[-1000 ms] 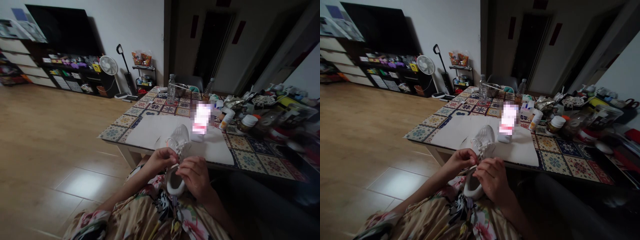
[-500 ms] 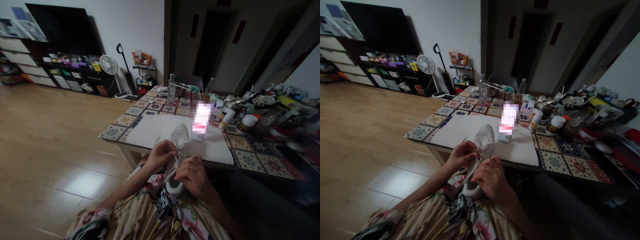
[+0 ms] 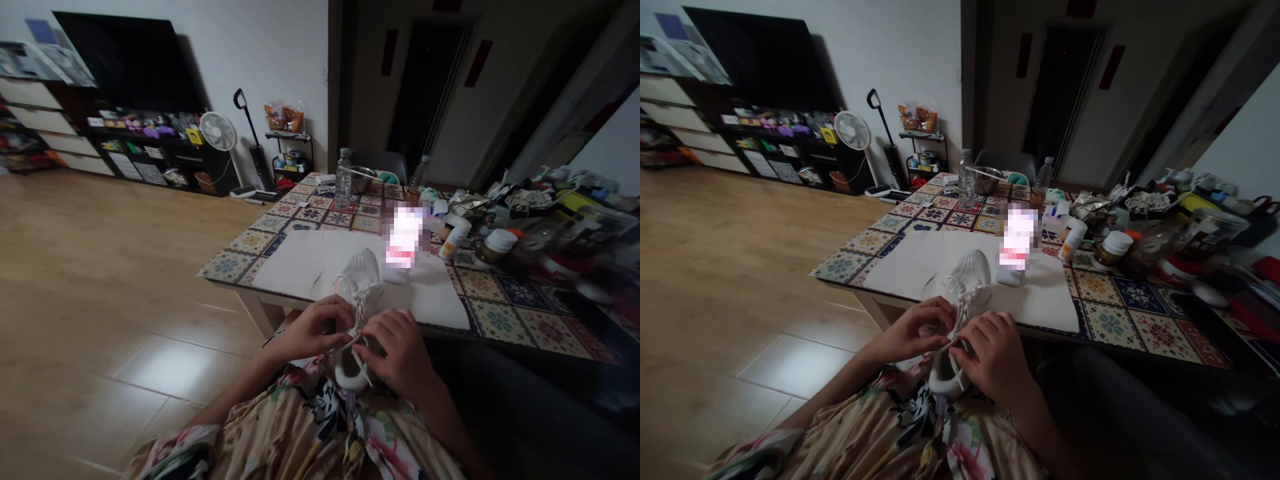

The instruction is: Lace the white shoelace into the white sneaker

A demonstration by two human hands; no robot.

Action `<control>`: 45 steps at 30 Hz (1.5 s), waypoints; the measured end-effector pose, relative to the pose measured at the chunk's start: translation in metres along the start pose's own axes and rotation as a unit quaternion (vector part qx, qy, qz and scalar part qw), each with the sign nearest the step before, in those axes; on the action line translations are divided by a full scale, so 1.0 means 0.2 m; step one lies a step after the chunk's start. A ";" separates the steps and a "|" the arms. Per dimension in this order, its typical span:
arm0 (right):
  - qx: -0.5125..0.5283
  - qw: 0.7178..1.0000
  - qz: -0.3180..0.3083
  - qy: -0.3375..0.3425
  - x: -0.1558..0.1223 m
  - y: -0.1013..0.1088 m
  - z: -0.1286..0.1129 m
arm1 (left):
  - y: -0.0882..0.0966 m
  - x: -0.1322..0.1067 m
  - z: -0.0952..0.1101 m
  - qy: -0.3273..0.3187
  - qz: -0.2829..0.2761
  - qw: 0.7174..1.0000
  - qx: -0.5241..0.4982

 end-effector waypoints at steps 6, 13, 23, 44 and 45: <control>-0.013 1.000 -0.010 -0.016 0.00 -0.03 -0.01 | -0.01 0.00 -0.01 0.002 0.007 1.000 0.012; -0.062 0.998 0.006 0.004 0.01 -0.03 -0.04 | -0.02 0.00 -0.02 0.021 0.014 1.000 -0.007; -0.058 0.998 0.017 0.010 0.00 -0.05 -0.03 | -0.03 0.01 -0.02 0.021 0.011 0.999 -0.030; 0.457 0.886 0.016 -0.082 -0.05 0.07 -0.01 | -0.06 -0.01 0.03 0.016 -0.013 1.000 0.017; 0.407 0.907 0.012 -0.104 -0.04 0.04 0.03 | -0.07 -0.01 0.03 0.017 -0.013 1.000 0.019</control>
Point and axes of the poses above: each hand's wrist, its own x-axis towards the middle knuckle, its own y-axis out of the back of the hand, z = x × y, the point moved 8 cm from there along x, towards the middle knuckle, and after that the axes turned 2 degrees about -y, right-handed, at the moved point
